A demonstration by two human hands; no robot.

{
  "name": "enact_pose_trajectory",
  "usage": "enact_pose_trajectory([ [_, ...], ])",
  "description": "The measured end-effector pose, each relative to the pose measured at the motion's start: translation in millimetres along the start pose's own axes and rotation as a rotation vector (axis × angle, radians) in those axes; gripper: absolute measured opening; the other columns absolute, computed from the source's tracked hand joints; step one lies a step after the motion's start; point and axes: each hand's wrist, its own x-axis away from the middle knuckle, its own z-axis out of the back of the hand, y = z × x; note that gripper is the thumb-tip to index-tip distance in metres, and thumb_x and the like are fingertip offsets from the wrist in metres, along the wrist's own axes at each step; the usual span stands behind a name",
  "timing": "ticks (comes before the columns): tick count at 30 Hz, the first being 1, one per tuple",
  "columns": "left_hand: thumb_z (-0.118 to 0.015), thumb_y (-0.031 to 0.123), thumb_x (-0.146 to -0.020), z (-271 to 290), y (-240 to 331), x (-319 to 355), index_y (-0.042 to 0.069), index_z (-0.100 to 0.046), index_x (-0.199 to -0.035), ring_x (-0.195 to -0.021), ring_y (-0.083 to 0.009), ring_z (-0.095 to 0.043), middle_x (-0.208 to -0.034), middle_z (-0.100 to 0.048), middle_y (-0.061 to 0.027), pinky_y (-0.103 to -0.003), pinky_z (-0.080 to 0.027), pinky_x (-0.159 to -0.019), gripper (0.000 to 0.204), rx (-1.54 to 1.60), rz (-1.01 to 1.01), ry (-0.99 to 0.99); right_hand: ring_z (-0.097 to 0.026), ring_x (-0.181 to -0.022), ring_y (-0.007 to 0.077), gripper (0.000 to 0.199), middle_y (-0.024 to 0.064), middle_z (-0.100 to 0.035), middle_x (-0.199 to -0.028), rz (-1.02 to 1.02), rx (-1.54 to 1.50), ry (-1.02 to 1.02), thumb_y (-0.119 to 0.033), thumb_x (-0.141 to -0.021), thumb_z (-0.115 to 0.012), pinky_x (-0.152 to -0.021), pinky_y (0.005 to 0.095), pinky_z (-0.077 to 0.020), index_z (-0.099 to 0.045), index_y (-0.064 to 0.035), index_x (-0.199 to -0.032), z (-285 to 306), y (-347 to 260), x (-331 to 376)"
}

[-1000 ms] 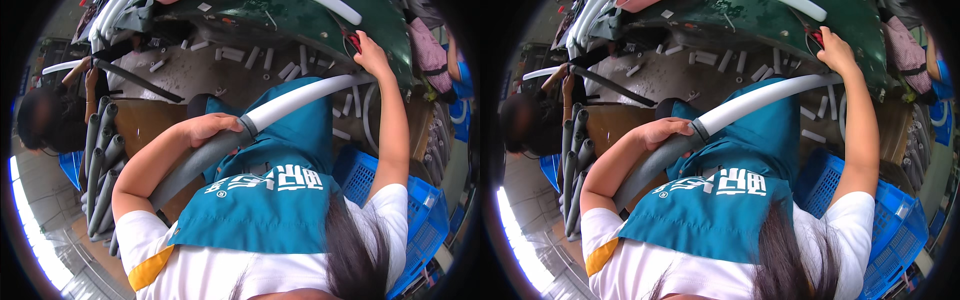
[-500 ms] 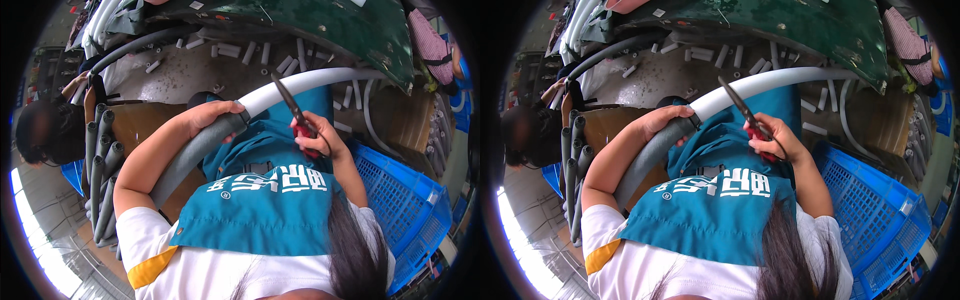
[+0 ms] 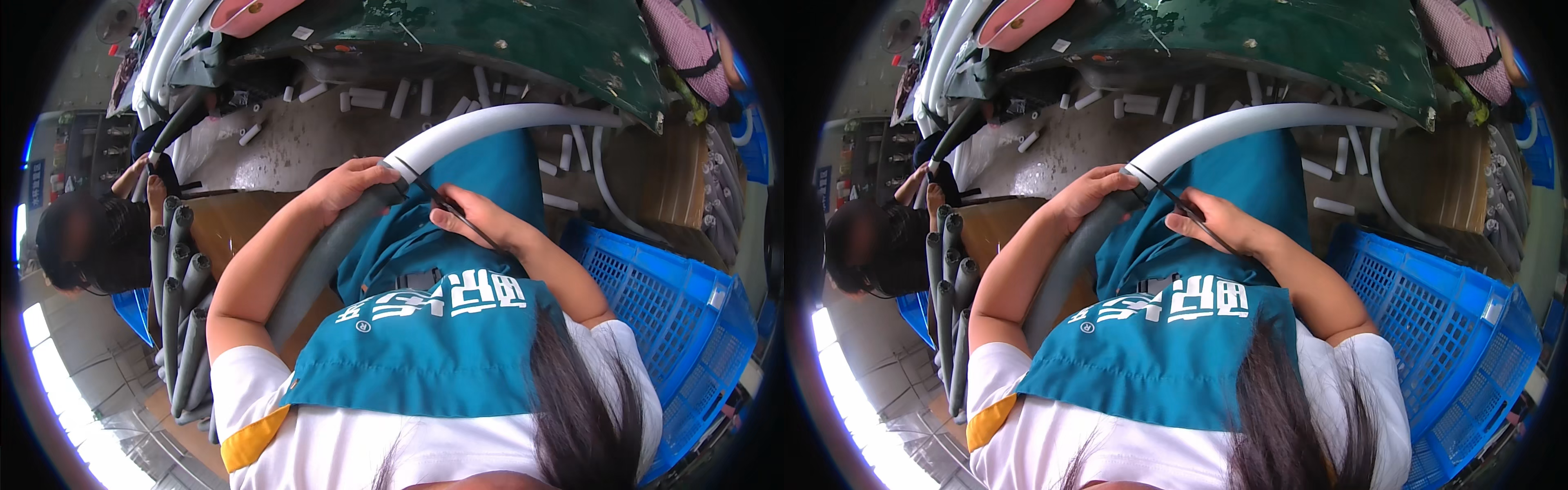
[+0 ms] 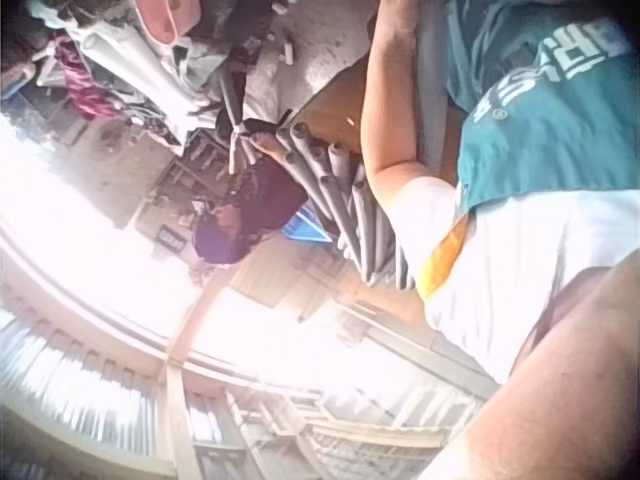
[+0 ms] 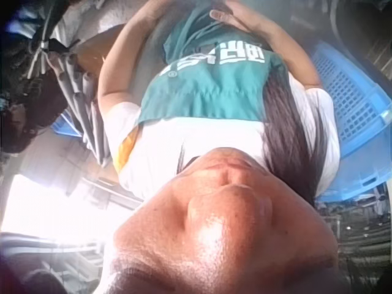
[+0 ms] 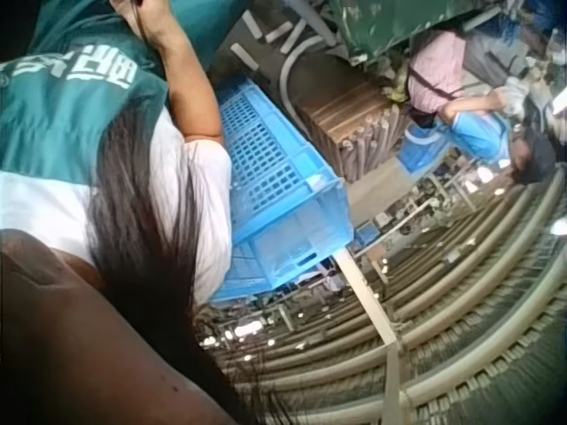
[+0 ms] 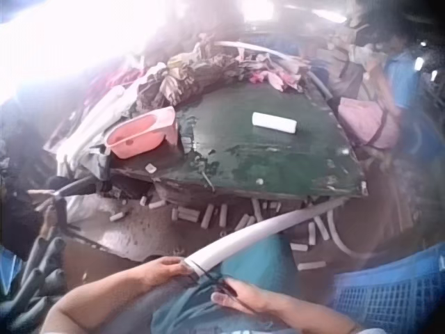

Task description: The person repeatedly inserts white foam rods into gray fabric sleeves, then pulls the sleeves over the rods to cover them. The person uses scissors to trim excess fabric and places finished rods into a blue basket. The process is repeated multiple times with consistent hand motions.

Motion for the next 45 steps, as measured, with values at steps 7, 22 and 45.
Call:
enact_pose_trajectory([
  [7, -0.062, 0.027, -0.09, -4.8, -1.6, -4.3, 0.002, -0.053, -0.124, -0.073, -0.0108, -0.062, -0.098, -0.061, -0.0104, -0.021, -0.056, -0.067, 0.044, -0.029, -0.012, 0.03, -0.06, -0.091, 0.0198, 0.072, 0.0145, -0.06, -0.099, -0.038, -0.156, 0.059, -0.067, -0.089, -0.047, -0.083, 0.0295, -0.0501, -0.052, -0.0007, -0.118, -8.1, -10.1, -12.7],
  [22, -0.061, 0.026, -0.092, 0.2, 1.8, -9.7, 0.005, -0.054, -0.125, -0.077, -0.0112, -0.061, -0.1, -0.062, -0.0092, -0.024, -0.054, -0.069, 0.039, -0.03, 0.032, 0.052, -0.061, -0.071, 0.0164, 0.043, 0.0109, -0.068, -0.08, -0.02, 0.006, 0.211, -0.043, -0.095, -0.059, -0.068, 0.0292, -0.048, -0.07, -0.001, -0.096, -15.7, 1.1, -30.6],
  [45, -0.069, 0.035, -0.07, 21.6, 0.5, 30.4, 0.003, -0.046, -0.134, -0.084, -0.0236, -0.064, -0.108, -0.06, -0.0178, -0.033, -0.057, -0.078, 0.075, 0.065, -0.059, -0.197, -0.064, -0.094, 0.0386, 0.037, 0.0215, -0.066, -0.096, 0.067, 1.008, 0.777, -0.025, -0.079, -0.069, -0.08, 0.0475, -0.0509, -0.057, -0.0047, -0.108, 222.6, -85.2, -45.6],
])
